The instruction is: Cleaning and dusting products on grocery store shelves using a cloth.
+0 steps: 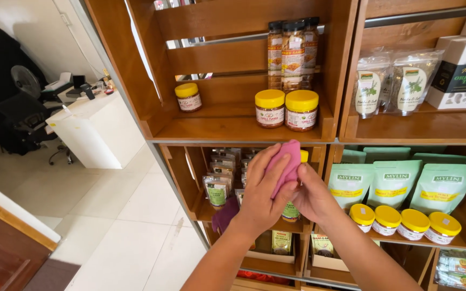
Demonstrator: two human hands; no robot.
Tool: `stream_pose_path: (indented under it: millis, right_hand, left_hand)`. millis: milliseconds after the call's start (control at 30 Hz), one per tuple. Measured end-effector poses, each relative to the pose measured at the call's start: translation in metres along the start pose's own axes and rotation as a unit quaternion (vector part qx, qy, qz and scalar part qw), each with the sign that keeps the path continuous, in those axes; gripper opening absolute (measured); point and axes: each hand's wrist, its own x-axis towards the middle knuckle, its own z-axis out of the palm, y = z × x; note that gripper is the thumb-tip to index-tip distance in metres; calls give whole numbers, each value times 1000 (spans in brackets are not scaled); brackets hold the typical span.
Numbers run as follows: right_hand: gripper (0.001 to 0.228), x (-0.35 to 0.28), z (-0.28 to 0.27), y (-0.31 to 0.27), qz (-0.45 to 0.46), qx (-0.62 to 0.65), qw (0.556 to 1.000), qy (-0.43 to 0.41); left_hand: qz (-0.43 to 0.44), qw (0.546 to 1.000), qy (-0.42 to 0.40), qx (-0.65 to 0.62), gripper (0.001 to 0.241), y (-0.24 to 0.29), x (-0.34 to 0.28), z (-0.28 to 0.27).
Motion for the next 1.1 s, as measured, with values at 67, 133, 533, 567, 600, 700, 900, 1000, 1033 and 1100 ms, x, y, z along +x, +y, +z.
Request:
stream_pose_path:
  millis: [67,133,533,567,600,700,900,1000,1033,1100]
  right_hand:
    - [57,-2,5,3,11,-16,1000,14]
    - [59,1,15,-1,14,-36,999,26]
    - [61,-1,50,11,-51,-133,987,72]
    - [63,0,58,11,-61,-147,984,74]
    - [66,1,66,11,-71,-161,981,76]
    - [64,4,54,31,-92,-49,993,60]
    - [72,13,65,44,-124,-202,968,81]
    - [73,13,92,48,-169,-187,963,90]
    - [73,17,79,60,-172,-188,963,91]
    - [76,24,55,85,-228,-180,953,89]
  left_hand:
    - [-72,996,13,-50,37,-19,-25,7]
    - [-136,985,27,-104,33,-35,-39,12]
    - [-214,959,14,-184,51,-30,-54,-6]
    - [-275,924,26,-265,51,-38,-57,-9]
    - [-333,877,37,-343,50,-46,-60,-13]
    - [-303,917,94,-243,47,-50,-43,-25]
    - [-242,921,-10,-306,46,-75,-60,-31]
    - [-375,793,89,-472,52,-106,-63,-35]
    - [-373,793,87,-474,52,-107,-64,-36]
    - [-438,665,93,-598,57,-108,-65,-37]
